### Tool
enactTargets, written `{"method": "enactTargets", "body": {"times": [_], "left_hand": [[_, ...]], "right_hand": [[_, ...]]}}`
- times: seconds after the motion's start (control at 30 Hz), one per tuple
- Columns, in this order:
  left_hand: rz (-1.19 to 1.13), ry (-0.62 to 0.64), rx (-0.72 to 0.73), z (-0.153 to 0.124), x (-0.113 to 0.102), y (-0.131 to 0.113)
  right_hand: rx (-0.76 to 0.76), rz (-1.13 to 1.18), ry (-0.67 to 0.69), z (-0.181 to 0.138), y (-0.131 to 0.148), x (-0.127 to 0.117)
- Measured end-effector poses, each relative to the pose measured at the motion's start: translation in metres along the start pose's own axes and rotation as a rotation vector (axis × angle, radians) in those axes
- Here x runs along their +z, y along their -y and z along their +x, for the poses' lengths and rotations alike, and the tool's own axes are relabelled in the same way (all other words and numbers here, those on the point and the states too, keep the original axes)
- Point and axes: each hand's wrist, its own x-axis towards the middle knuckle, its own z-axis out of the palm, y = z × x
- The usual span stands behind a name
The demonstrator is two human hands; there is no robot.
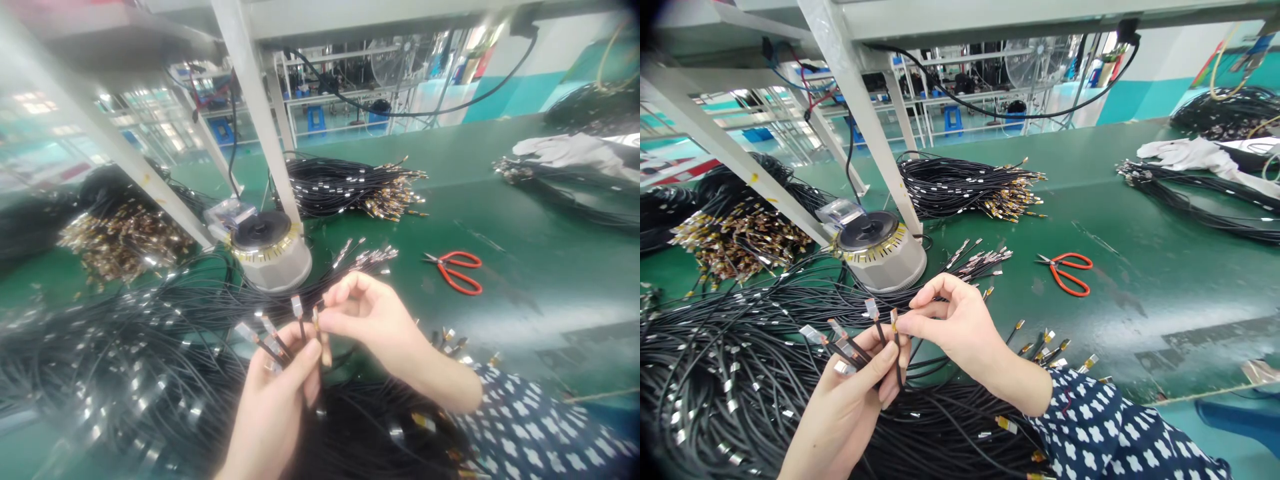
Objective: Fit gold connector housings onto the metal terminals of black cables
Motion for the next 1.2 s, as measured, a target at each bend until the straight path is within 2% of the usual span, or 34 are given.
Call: {"method": "enactTargets", "body": {"times": [0.13,0.23,0.33,0.43,0.5,0.53,0.67,0.87,0.97,1.07,1.2], "left_hand": [[-0.008,0.02,-0.041,0.001,-0.002,-0.002],[-0.001,0.051,-0.049,0.001,-0.002,-0.003],[0.015,0.066,-0.017,0.002,0.0,-0.001],[0.033,0.035,0.021,0.003,0.002,0.002],[0.04,0.023,0.034,0.004,0.001,0.003],[0.048,0.027,0.041,0.004,0.001,0.003],[0.11,0.072,0.065,0.002,-0.002,0.001],[0.146,0.089,0.085,0.002,-0.003,0.001],[0.129,0.109,0.074,0.002,-0.002,0.0],[0.081,0.146,-0.017,0.005,-0.005,-0.003],[-0.012,0.279,-0.197,0.014,-0.01,-0.004]], "right_hand": [[0.028,0.095,0.089,0.005,-0.004,-0.001],[-0.046,0.078,0.12,0.006,-0.006,0.001],[-0.227,-0.099,0.035,0.0,-0.006,0.006],[-0.486,-0.38,-0.066,-0.008,-0.006,0.009],[-0.565,-0.478,-0.077,-0.011,-0.004,0.01],[-0.54,-0.467,-0.064,-0.012,-0.003,0.009],[-0.263,-0.208,0.027,-0.006,0.001,0.008],[-0.18,-0.134,0.055,-0.001,0.004,0.007],[-0.051,-0.046,0.148,0.004,0.004,0.001],[0.035,0.06,0.251,0.011,0.0,-0.006],[0.023,0.108,0.321,0.018,-0.009,-0.012]]}}
